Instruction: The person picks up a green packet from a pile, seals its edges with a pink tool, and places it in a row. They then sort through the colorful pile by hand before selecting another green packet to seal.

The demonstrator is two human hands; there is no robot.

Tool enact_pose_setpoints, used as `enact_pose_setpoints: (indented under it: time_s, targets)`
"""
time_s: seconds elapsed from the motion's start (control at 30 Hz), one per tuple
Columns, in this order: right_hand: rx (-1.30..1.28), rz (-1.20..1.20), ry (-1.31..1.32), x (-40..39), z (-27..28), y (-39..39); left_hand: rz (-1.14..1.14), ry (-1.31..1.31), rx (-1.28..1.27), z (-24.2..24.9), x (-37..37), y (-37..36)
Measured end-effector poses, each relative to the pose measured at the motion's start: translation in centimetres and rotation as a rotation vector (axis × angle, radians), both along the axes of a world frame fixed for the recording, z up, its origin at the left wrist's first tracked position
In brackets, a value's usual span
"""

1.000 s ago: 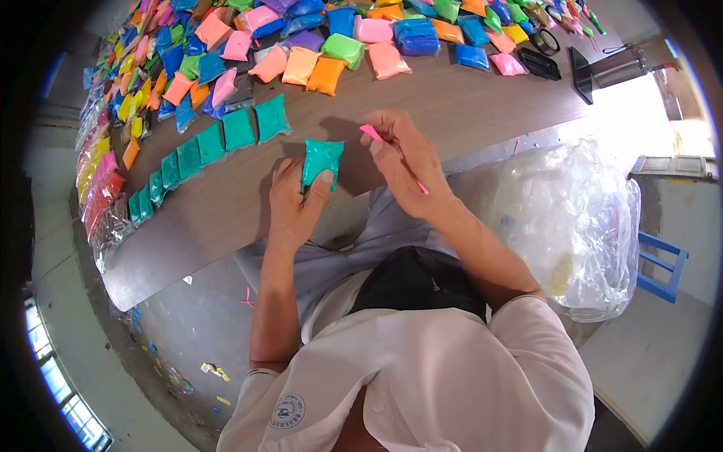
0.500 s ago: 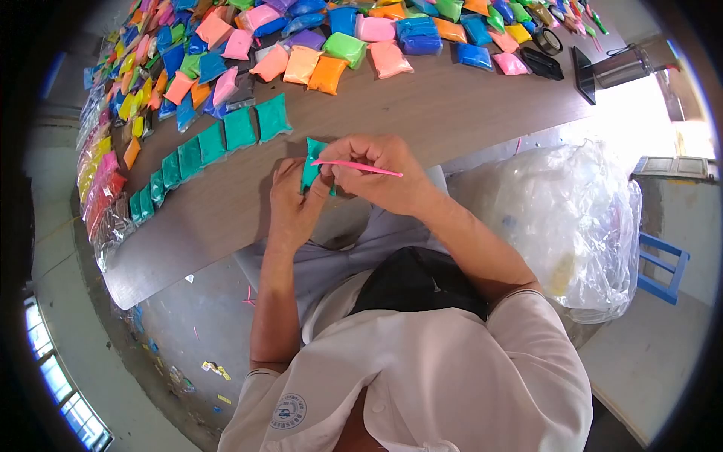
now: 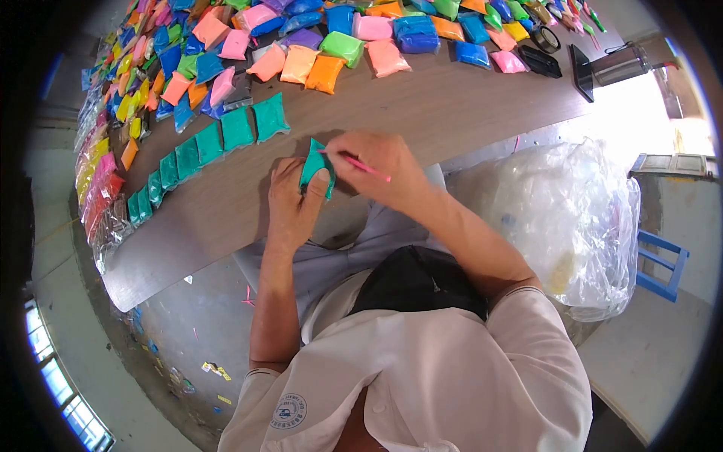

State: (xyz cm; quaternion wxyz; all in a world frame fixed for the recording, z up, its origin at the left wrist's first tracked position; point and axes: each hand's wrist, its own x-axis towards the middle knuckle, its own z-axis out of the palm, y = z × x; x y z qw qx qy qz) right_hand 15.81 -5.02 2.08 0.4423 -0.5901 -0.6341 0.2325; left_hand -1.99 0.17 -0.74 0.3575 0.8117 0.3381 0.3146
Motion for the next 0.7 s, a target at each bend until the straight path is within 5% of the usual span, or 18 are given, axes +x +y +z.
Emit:
enact_pose_setpoints:
  time_s: [0.27,0.7]
  targets:
    - [-0.265,0.059,0.35,0.3,0.6,-0.2,0.003,-0.023,0.029,-0.3,0.0,0.1]
    - [-0.093,0.098,0.119,0.5,-0.6,0.1,-0.022,0.009,0.022,-0.1,-0.2,0.0]
